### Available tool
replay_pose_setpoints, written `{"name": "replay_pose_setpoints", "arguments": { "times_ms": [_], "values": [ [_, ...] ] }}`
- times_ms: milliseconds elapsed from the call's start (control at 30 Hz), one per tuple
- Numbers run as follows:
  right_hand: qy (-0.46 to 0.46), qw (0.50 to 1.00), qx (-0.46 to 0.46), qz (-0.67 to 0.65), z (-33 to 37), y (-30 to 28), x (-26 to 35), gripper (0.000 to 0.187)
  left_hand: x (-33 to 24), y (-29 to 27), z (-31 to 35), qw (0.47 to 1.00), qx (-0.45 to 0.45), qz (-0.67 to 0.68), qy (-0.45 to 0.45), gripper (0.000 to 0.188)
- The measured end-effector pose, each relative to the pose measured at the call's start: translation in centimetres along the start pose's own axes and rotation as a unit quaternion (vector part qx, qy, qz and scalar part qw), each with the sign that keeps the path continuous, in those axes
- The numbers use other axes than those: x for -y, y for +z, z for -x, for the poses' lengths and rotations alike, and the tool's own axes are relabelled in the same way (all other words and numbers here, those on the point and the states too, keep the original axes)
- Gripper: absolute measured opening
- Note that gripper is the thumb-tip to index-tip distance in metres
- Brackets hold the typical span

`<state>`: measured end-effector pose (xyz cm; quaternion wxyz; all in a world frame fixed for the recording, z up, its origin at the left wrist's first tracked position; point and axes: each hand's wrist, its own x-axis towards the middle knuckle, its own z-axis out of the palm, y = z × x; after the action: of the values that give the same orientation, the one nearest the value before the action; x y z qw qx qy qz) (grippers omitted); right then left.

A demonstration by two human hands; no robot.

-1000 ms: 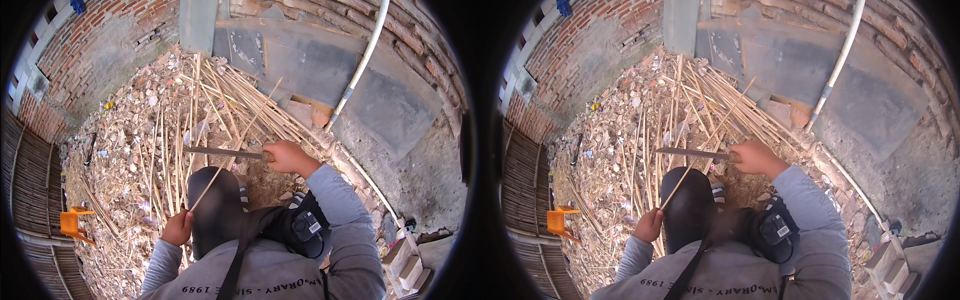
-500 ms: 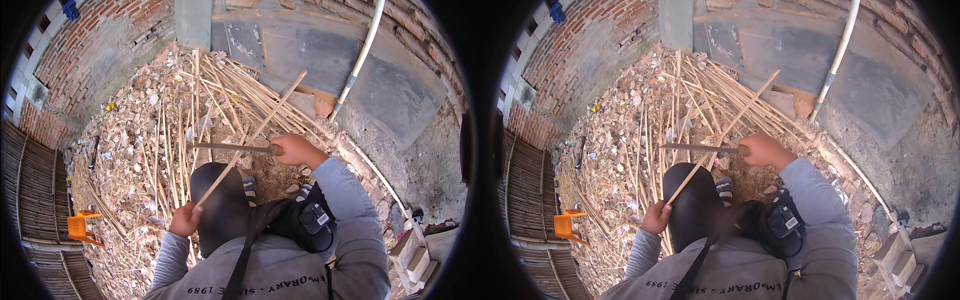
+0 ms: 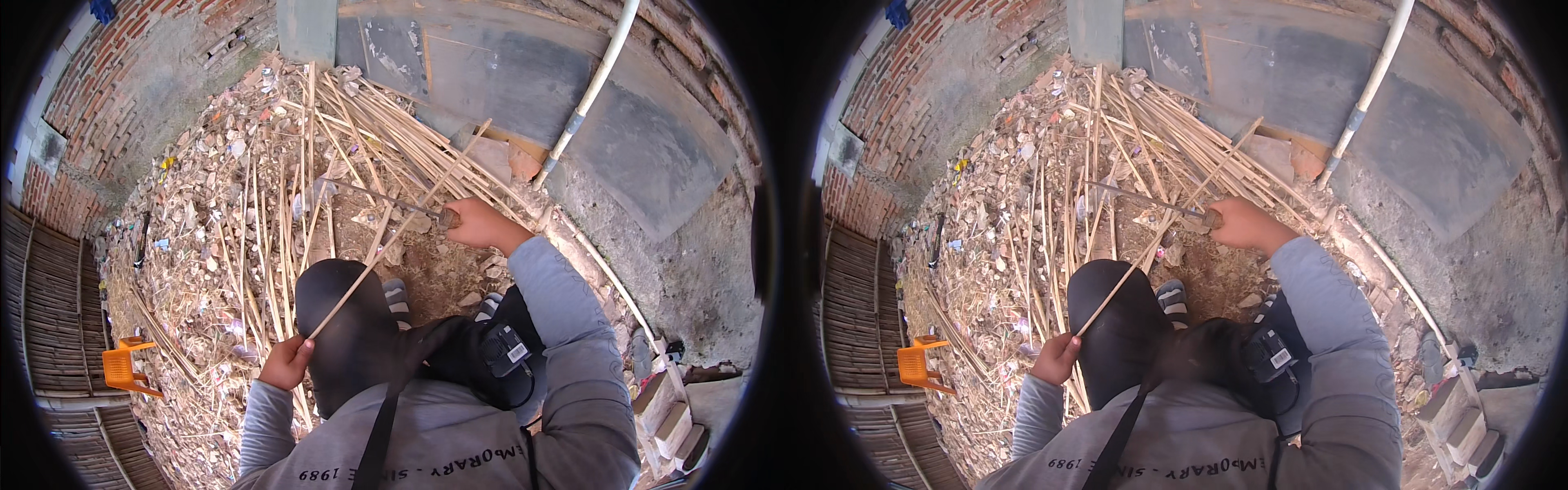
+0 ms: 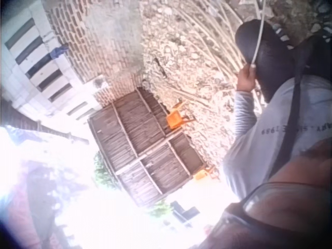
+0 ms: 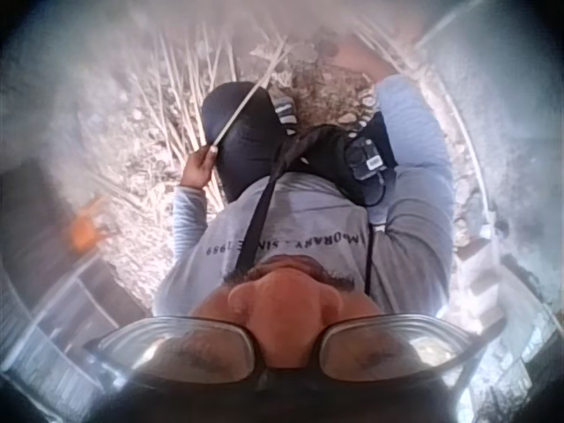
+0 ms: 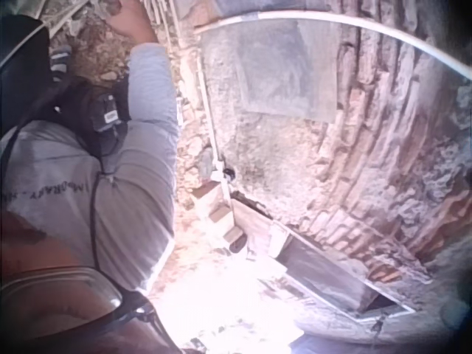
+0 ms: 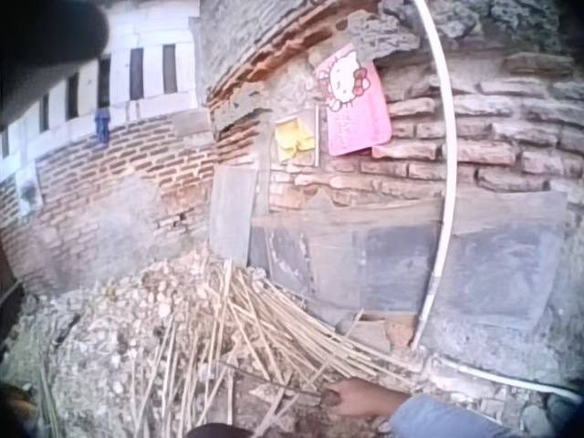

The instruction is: The person uses a knife to shave and smooth long strips of bamboo, holding the bamboo in one hand while sliding the knife along its surface.

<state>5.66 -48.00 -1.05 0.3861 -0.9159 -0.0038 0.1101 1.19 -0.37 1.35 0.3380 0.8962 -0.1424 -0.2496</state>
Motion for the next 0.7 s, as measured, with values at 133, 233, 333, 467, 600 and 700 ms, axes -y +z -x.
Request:
{"name": "replay_pose_setpoints", "arguments": {
  "times_ms": [133, 233, 333, 467, 600, 700],
  "values": [
    [-0.073, 0.99, -0.036, 0.112, 0.7, -0.3, 3.3, 0.032, 0.5, 0.1, 0.9, 0.999, -0.032, 0.026, 0.004, 0.052],
    [-0.017, 0.994, -0.046, 0.093, 0.2, -0.7, 0.1, 0.03, -0.3, 0.6, 0.4, 0.999, -0.04, -0.003, 0.032, 0.051],
    [0.017, 0.993, -0.113, 0.029, -0.6, -1.5, -2.1, 0.026, -0.3, 0.3, 0.2, 0.998, -0.045, -0.033, 0.029, 0.049],
    [-0.039, 0.994, -0.062, 0.078, 0.3, 0.0, 1.3, 0.028, 0.1, -0.2, 0.6, 0.999, -0.039, -0.029, 0.016, 0.047],
    [-0.042, 0.993, -0.013, 0.108, 0.1, 0.0, 0.1, 0.028, -0.4, -0.6, -0.1, 1.0, 0.008, 0.003, 0.01, 0.053],
    [0.02, 0.99, -0.141, 0.015, -0.6, -0.4, -2.6, 0.033, -1.2, -1.0, -0.2, 1.0, 0.006, -0.004, 0.016, 0.051]
  ]
}}
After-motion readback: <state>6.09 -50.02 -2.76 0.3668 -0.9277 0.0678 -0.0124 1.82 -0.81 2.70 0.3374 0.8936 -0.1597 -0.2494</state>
